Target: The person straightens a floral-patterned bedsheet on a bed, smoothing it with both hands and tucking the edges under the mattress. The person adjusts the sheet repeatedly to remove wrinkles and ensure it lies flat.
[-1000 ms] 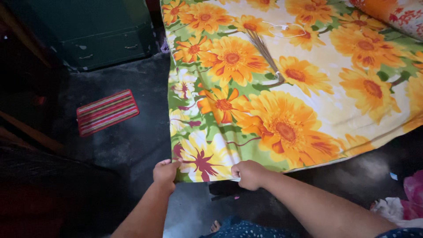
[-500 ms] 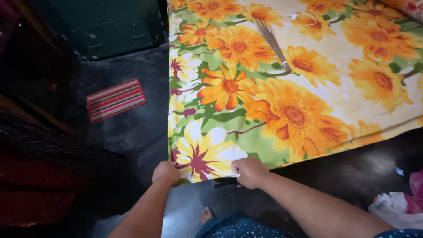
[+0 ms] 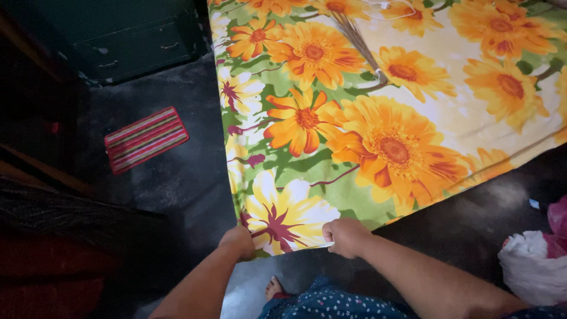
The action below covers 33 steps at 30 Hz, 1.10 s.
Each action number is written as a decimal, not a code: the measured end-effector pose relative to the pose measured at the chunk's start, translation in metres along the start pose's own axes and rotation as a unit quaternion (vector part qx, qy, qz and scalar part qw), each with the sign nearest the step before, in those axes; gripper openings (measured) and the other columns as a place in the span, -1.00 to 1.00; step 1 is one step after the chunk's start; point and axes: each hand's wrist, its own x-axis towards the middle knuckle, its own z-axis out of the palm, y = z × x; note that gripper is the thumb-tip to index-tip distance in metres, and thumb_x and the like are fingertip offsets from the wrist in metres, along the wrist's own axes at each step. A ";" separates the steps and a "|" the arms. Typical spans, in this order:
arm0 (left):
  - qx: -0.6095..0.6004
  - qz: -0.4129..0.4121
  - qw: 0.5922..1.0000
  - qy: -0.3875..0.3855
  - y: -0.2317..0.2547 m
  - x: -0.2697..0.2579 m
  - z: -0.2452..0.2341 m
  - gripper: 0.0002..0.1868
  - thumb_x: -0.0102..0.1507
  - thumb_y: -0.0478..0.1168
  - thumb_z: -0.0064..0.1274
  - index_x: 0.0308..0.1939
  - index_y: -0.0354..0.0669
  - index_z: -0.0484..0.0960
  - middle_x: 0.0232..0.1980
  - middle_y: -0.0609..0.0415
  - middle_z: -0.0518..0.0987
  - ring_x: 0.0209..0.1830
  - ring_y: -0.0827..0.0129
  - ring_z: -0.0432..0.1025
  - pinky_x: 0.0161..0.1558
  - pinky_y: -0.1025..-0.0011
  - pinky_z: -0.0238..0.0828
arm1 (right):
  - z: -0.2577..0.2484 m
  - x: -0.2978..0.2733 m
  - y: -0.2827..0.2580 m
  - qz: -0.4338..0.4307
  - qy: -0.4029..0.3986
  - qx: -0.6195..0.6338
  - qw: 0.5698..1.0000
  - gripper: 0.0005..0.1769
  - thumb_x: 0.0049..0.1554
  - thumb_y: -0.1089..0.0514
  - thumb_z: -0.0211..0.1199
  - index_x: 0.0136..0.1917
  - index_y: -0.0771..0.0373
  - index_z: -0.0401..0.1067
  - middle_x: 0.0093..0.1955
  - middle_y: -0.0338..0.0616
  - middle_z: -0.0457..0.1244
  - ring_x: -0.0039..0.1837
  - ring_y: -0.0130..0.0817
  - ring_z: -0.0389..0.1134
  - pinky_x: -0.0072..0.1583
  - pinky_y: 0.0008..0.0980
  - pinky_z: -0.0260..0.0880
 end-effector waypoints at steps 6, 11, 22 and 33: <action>0.105 0.080 0.990 -0.037 -0.014 0.039 0.014 -0.57 0.14 -0.15 0.19 0.04 -0.29 0.66 0.09 -0.23 0.64 0.16 0.04 0.56 0.14 0.24 0.51 | 0.003 0.008 -0.004 0.032 -0.027 0.020 0.999 -0.68 -0.06 0.07 0.52 -0.15 0.11 0.39 -0.12 -0.10 0.36 0.04 -0.07 0.41 0.02 -0.12 0.38; 0.120 0.147 0.982 -0.009 -0.021 0.075 0.019 -0.64 0.21 -0.08 0.08 -0.03 -0.22 0.72 0.02 -0.23 0.65 0.10 0.00 0.57 0.10 0.20 0.52 | 0.003 0.016 -0.002 0.039 -0.023 0.005 0.999 -0.68 -0.05 0.08 0.52 -0.12 0.12 0.41 -0.08 -0.08 0.36 0.07 -0.06 0.40 0.06 -0.13 0.38; -0.059 0.190 0.980 -0.018 0.001 0.008 -0.050 -0.19 0.06 0.34 0.28 0.18 -0.13 0.58 0.17 -0.13 0.59 0.21 0.07 0.49 0.21 0.25 0.40 | -0.004 0.019 -0.018 0.081 -0.021 -0.008 0.996 -0.63 -0.04 0.00 0.50 -0.03 0.12 0.45 0.00 -0.05 0.35 0.15 -0.04 0.39 0.15 -0.11 0.40; 0.026 0.287 0.955 -0.071 0.009 -0.001 -0.066 -0.79 0.17 -0.09 0.18 -0.14 0.14 0.80 -0.11 0.12 0.74 -0.06 0.25 0.63 -0.03 0.26 0.53 | -0.017 0.025 -0.052 0.030 0.016 -0.012 0.999 -0.69 -0.02 -0.06 0.42 -0.06 0.06 0.45 0.09 -0.08 0.28 0.25 -0.06 0.30 0.23 -0.13 0.34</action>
